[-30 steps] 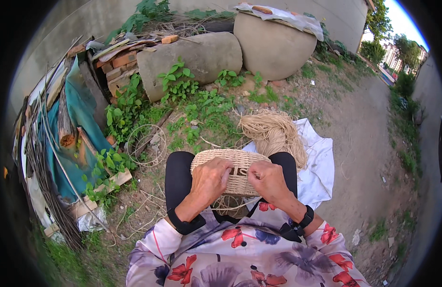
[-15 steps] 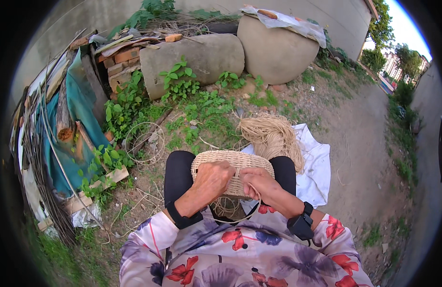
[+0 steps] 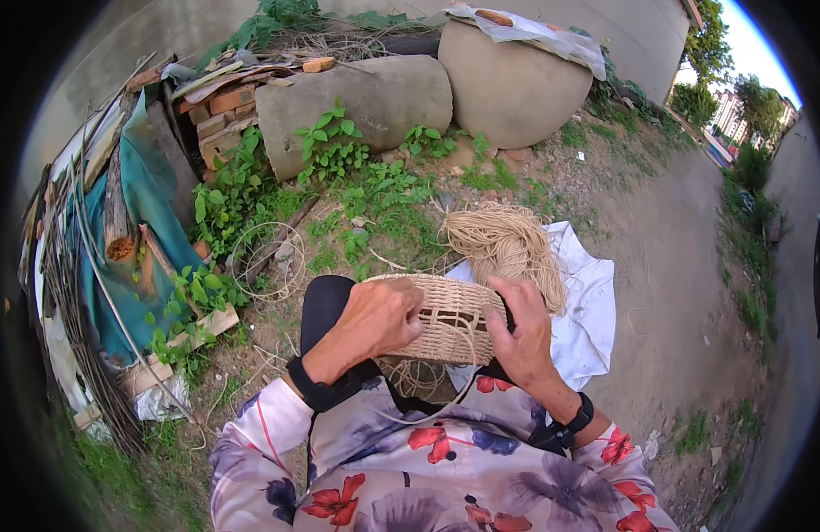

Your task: Weaving a small basket or container using straw fibers.

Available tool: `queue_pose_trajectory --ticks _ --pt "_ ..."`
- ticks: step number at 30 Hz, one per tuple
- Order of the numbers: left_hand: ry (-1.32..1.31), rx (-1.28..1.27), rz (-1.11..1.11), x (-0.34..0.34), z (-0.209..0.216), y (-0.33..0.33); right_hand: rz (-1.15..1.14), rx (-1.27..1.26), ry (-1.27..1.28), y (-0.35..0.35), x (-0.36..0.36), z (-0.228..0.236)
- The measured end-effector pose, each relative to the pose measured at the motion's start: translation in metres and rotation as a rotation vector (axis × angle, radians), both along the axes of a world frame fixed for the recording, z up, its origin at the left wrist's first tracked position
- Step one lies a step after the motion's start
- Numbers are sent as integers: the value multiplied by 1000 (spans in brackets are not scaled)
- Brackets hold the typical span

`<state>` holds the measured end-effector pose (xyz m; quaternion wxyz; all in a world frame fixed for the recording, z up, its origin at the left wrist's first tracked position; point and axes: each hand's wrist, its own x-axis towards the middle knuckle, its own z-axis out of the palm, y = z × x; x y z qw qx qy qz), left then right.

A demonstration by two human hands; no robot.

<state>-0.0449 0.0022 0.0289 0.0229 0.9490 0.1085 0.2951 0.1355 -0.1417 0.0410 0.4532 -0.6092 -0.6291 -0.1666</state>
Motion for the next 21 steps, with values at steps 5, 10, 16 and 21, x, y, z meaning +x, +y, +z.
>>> queue_pose_trajectory --ticks 5,10,16,21 --pt "-47 -1047 -51 -10 -12 -1 117 -229 375 -14 27 -31" --pt "-176 -930 293 -62 -17 29 160 -259 608 -19 45 -48" --pt "-341 -1302 176 -85 0 19 90 -228 522 3 49 -19" --pt "-291 -1192 -107 -61 56 -20 496 -121 283 39 -36 18"
